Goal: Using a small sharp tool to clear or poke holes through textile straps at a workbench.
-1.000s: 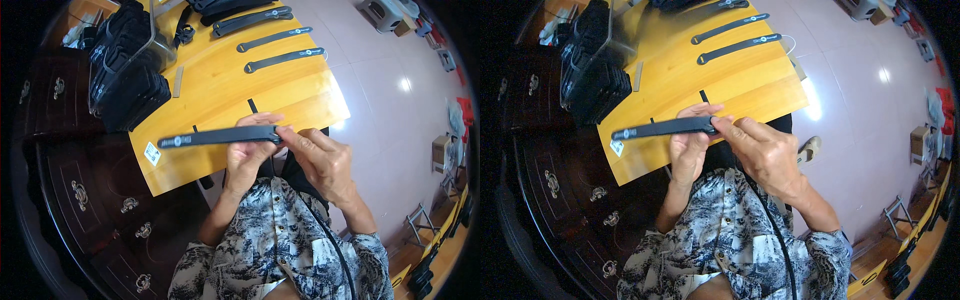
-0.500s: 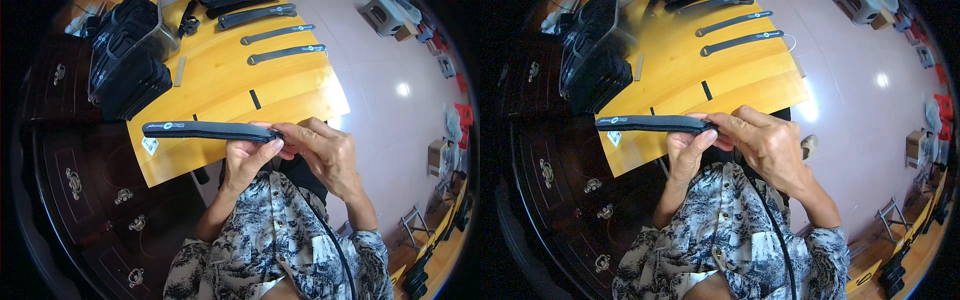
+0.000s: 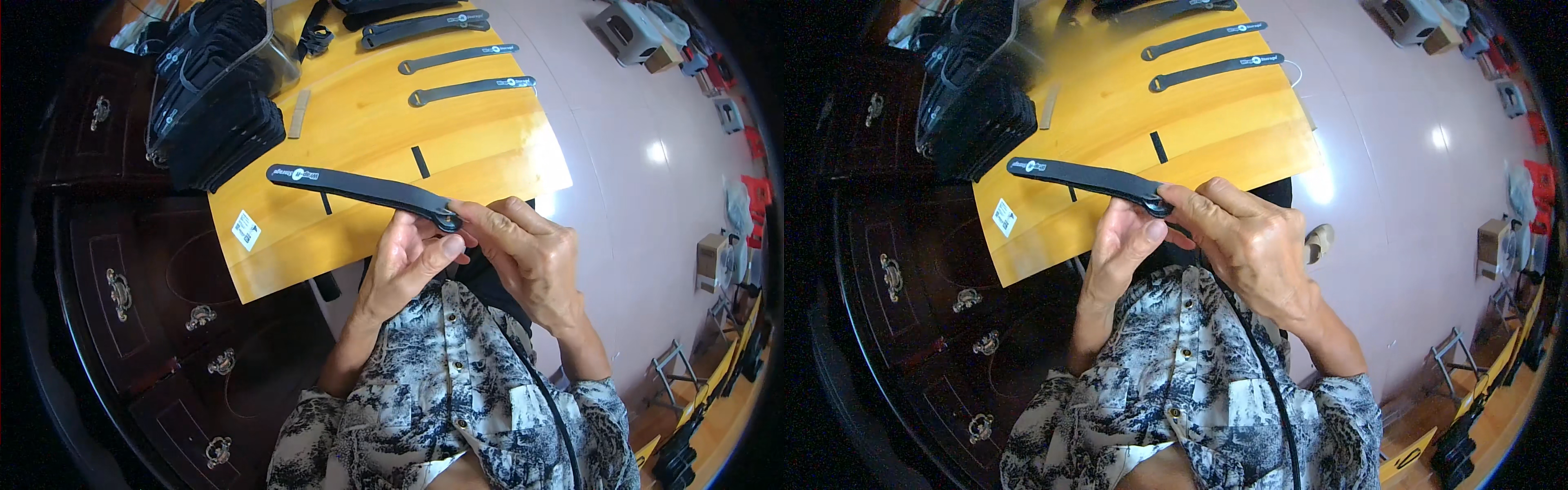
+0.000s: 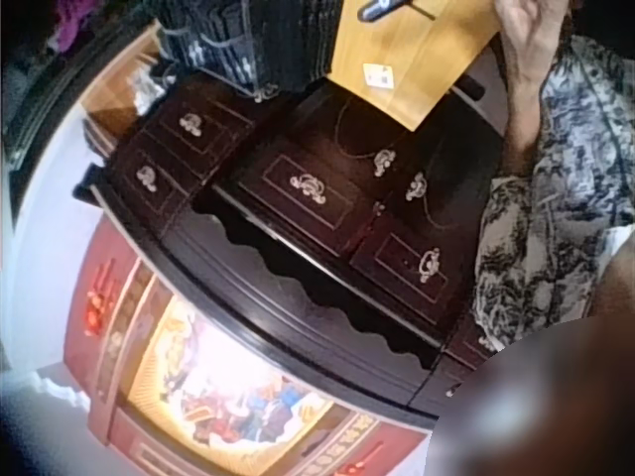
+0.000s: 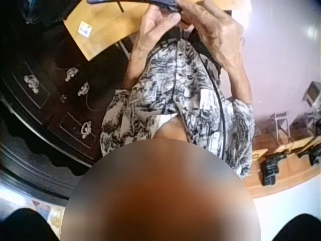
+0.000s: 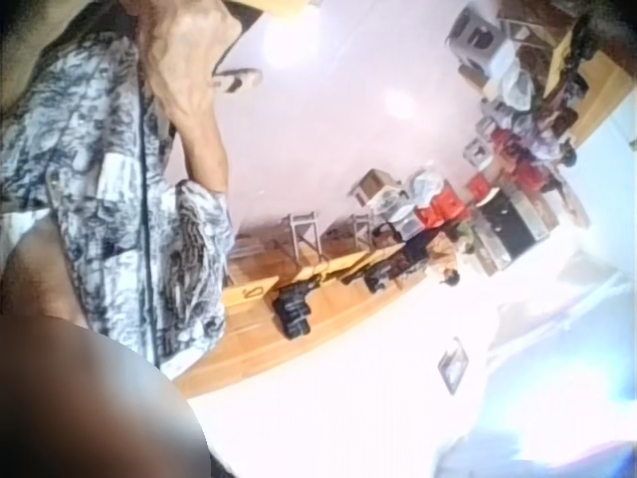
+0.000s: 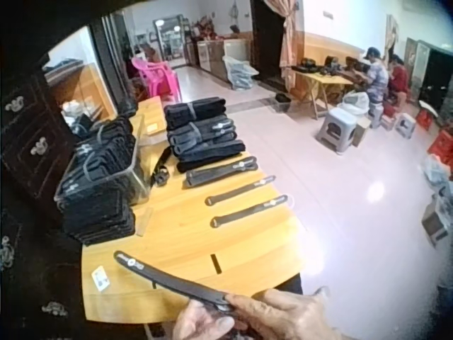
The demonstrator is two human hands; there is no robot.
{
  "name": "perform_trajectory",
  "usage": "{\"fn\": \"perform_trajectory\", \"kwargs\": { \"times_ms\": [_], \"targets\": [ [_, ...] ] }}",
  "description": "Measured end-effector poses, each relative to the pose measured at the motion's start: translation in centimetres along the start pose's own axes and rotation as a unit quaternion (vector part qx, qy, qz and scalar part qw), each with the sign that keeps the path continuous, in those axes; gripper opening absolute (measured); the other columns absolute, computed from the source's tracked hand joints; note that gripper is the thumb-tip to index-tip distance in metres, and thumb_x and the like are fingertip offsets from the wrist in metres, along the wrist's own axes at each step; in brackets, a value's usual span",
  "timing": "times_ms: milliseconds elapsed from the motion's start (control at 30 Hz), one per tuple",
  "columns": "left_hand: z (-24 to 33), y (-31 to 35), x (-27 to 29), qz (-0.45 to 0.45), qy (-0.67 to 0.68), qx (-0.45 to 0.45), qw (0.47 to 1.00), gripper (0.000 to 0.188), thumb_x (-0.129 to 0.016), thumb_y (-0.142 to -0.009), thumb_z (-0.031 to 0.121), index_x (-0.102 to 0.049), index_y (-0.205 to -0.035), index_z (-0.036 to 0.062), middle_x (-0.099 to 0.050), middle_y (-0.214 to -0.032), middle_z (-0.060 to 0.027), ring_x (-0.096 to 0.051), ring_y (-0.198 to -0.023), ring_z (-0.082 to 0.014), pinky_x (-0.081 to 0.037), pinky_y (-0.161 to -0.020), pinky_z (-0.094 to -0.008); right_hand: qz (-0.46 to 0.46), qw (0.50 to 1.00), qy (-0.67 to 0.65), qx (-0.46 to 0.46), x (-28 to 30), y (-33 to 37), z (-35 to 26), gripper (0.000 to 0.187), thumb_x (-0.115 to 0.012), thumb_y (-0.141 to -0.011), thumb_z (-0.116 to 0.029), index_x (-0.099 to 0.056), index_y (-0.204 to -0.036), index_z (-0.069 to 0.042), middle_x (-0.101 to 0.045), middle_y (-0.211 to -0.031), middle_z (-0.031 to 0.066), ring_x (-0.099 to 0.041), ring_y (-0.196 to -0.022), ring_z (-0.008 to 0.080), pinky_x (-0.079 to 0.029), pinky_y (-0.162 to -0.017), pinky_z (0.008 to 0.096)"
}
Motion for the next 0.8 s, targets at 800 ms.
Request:
{"fn": "perform_trajectory", "kwargs": {
  "times_ms": [800],
  "targets": [
    [-2.4, 1.9, -2.5, -0.088, -0.133, 0.092, 0.983, 0.026, -0.043, -0.099, 0.02, -0.053, -0.095, -0.0042, -0.06, -0.077, -0.0093, -0.061, -0.065, -0.0134, -0.051, -0.057, -0.0249, 0.141, 0.989, -0.002, -0.05, 2.3, -2.7, 4.7, 0.028, -0.063, -0.08, -0.001, -0.067, -0.106, -0.011, -0.057, -0.073, 0.0092, -0.058, -0.057, 0.0227, -0.045, -0.051, 0.0313]
  ]
}}
Point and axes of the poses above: each hand's wrist, its own y-axis away from the middle knuckle, its own x-axis out of the back of the hand, z = x × y, the point moved 9 cm from there along -y, towards the middle knuckle
